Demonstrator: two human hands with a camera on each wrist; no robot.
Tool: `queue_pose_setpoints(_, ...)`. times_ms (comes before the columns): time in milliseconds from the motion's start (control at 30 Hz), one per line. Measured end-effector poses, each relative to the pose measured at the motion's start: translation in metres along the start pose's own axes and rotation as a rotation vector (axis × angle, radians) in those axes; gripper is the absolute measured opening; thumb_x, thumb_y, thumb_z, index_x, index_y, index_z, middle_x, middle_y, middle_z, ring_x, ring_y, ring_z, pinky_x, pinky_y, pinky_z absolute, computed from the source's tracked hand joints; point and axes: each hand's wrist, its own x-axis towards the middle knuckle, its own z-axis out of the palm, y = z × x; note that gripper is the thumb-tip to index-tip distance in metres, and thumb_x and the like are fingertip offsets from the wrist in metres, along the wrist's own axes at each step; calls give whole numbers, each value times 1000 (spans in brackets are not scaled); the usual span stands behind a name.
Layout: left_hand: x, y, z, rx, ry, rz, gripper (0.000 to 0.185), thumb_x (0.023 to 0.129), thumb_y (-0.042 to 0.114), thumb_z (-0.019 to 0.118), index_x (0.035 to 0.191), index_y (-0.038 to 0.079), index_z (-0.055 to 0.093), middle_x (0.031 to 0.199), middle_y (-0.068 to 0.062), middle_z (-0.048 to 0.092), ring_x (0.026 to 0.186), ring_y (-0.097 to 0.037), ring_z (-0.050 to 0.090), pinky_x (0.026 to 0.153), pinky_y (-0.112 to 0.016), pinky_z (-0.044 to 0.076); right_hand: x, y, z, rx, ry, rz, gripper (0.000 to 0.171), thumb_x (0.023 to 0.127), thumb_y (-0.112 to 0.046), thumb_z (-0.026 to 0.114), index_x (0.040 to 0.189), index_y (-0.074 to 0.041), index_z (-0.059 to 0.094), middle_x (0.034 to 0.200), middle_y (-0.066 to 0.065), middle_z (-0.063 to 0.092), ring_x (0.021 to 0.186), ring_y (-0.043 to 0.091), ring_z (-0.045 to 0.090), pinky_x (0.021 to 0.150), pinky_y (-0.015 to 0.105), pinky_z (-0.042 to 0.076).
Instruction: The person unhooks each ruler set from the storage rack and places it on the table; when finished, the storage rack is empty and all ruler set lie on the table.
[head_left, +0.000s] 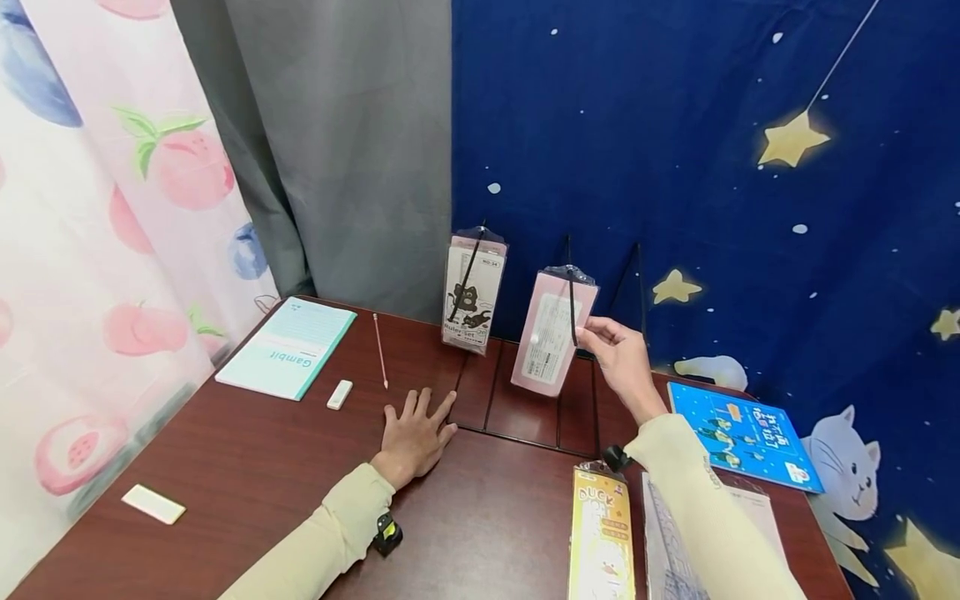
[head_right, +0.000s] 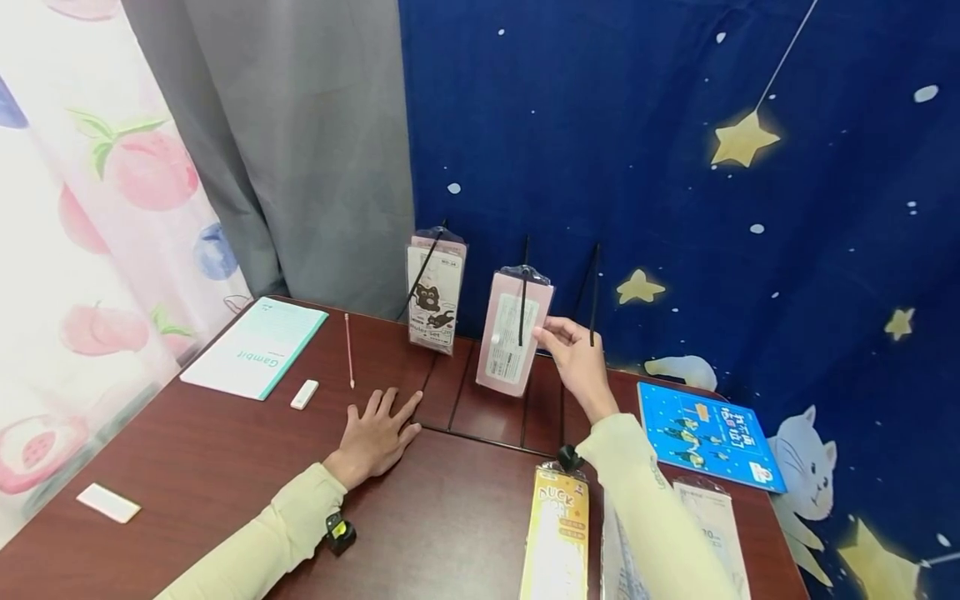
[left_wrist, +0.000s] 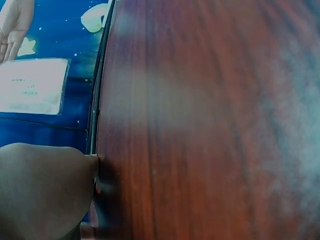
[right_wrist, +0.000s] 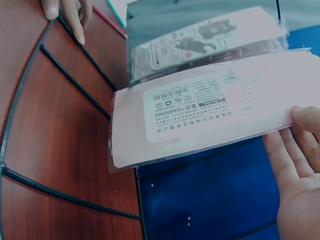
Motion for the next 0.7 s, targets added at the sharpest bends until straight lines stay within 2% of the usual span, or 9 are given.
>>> queue_pose_setpoints(67, 0, -1, 1, 7, 0, 2, 55, 109, 48, 43, 161, 29, 39, 156, -19, 44, 146, -40, 40, 104, -70, 39, -7, -2, -1, 1, -13, -13, 30, 97, -20, 75, 119, 1, 73, 94, -11, 76, 85, -2, 73, 80, 15, 57)
queue_pose_setpoints(167, 0, -3, 1, 11, 8, 10, 55, 110, 48, 43, 161, 28, 40, 155, -19, 45, 146, -40, 41, 103, -70, 40, -18, -6, -2, -2, -30, -26, 30, 97, -20, 75, 119, 1, 73, 104, 1, 78, 86, -1, 73, 81, 15, 58)
queue_pose_setpoints(333, 0, -2, -1, 1, 5, 14, 55, 109, 48, 43, 161, 28, 40, 155, -20, 45, 145, -41, 41, 102, -71, 39, -35, -12, -5, -26, -59, -7, 35, 97, -27, 75, 122, -2, 73, 117, 19, 76, 89, 2, 75, 84, 15, 57)
queue_pose_setpoints(467, 0, -1, -1, 9, 6, 11, 55, 109, 49, 43, 160, 28, 40, 155, -19, 45, 145, -40, 41, 102, -71, 40, -48, -17, -6, -58, -82, 24, 38, 97, -33, 74, 124, -6, 72, 121, 18, 75, 92, 2, 74, 87, 13, 55)
queue_pose_setpoints(700, 0, -1, 2, 19, 17, 13, 54, 109, 48, 43, 160, 28, 41, 154, -19, 46, 144, -40, 41, 101, -70, 41, -71, -26, -10, -52, -104, 52, 38, 97, -34, 75, 124, -7, 73, 122, 16, 75, 94, 4, 75, 89, 15, 56)
